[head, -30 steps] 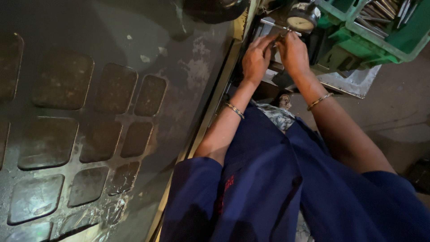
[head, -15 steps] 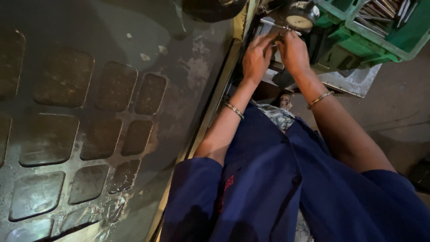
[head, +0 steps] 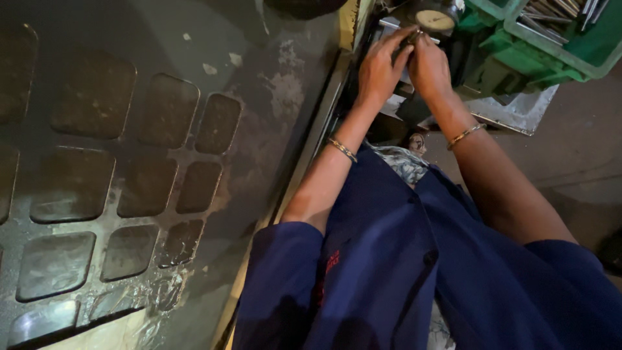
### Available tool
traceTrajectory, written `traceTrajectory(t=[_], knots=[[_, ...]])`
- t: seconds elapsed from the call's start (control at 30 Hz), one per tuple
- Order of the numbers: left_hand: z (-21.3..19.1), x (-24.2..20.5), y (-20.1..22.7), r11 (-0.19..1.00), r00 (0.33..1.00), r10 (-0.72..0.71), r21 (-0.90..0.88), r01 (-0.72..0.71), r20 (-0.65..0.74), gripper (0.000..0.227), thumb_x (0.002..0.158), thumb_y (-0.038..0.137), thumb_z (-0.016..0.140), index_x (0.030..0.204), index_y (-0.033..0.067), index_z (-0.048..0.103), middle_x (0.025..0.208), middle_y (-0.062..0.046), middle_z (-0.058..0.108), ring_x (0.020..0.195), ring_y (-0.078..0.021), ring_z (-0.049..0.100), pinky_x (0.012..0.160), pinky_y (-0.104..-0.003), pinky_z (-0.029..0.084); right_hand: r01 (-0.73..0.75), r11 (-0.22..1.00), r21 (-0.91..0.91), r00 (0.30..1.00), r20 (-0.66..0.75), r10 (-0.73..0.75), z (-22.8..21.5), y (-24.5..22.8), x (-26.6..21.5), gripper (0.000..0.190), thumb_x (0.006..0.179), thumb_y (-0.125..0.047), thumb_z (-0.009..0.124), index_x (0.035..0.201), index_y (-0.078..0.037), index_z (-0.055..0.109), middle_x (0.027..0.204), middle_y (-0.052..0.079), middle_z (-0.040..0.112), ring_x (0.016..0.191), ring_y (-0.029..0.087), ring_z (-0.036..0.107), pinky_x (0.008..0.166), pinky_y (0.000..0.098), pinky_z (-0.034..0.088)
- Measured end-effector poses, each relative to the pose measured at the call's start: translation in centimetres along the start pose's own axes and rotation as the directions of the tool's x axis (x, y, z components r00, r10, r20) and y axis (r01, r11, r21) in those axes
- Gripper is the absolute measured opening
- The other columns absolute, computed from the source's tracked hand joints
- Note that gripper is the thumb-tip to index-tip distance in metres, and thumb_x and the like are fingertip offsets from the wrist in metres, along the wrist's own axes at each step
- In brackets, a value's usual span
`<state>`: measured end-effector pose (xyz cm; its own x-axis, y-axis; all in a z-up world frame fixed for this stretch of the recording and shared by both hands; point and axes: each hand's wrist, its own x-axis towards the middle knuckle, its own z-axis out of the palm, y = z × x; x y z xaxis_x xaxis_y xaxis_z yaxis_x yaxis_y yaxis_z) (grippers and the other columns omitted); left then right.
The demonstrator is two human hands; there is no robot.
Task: The person repeatedly picks up small metal rods from a green bin and measures them using a dial caliper mounted on a stand. The person adjusts the caliper jaws around each rod, reads the dial, and then places the rod back into the bin. This process is repeated for several rods.
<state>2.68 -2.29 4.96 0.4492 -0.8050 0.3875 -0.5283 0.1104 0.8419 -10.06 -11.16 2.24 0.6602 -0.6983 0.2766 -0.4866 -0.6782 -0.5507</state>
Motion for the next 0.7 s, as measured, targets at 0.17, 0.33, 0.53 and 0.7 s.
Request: traceTrajectory(t=[0.17,0.33,0.53,0.7], knots=[[0.9,-0.1,-0.8,0.995,0.996,-0.080,-0.049,0.082,0.037,0.034,0.099,0.021,0.068,0.133,0.0203,0.066,0.131,-0.006,0.070,0.118,-0.0269,0.070,0.097,-0.035,0.058,-0.057,0.998,-0.009,0.998,0.034,0.057,0.1,0.1,-0.1,0.024,0.098,0.003,0.059,0.122,-0.001,0.058,0.117,0.027,0.065,0.101,0.051,0.062,0.081,0.0561,0.052],[1.1,-0.3,-1.4,0.999,0.999,0.034,0.007,-0.034,-0.002,0.031,0.099,0.020,0.069,0.130,0.0176,0.068,0.129,-0.007,0.071,0.119,-0.0304,0.069,0.099,-0.036,0.057,-0.041,0.999,0.018,0.999,0.002,0.041,-0.2,-0.1,-0.7,0.025,0.099,0.002,0.060,0.124,-0.002,0.058,0.118,0.026,0.065,0.103,0.051,0.062,0.082,0.0564,0.052],[1.2,-0.7,-1.3,1.000,0.999,0.009,0.027,-0.011,0.050,0.028,0.100,0.025,0.067,0.126,0.0153,0.070,0.123,-0.008,0.073,0.111,-0.0300,0.071,0.094,-0.037,0.058,-0.045,0.999,-0.016,0.999,0.013,0.046,-0.4,-0.3,-1.7,0.026,0.098,0.001,0.061,0.123,-0.001,0.055,0.120,0.027,0.064,0.102,0.051,0.061,0.081,0.0566,0.051],[1.4,-1.1,-0.9,0.995,0.996,0.082,0.057,-0.084,0.031,0.028,0.101,0.025,0.064,0.125,0.0138,0.070,0.122,-0.008,0.071,0.111,-0.0314,0.069,0.094,-0.038,0.056,-0.059,0.998,-0.013,0.998,0.016,0.059,-0.5,-0.6,-2.2,0.028,0.096,0.002,0.060,0.124,-0.002,0.057,0.121,0.025,0.065,0.102,0.050,0.063,0.081,0.0556,0.052]])
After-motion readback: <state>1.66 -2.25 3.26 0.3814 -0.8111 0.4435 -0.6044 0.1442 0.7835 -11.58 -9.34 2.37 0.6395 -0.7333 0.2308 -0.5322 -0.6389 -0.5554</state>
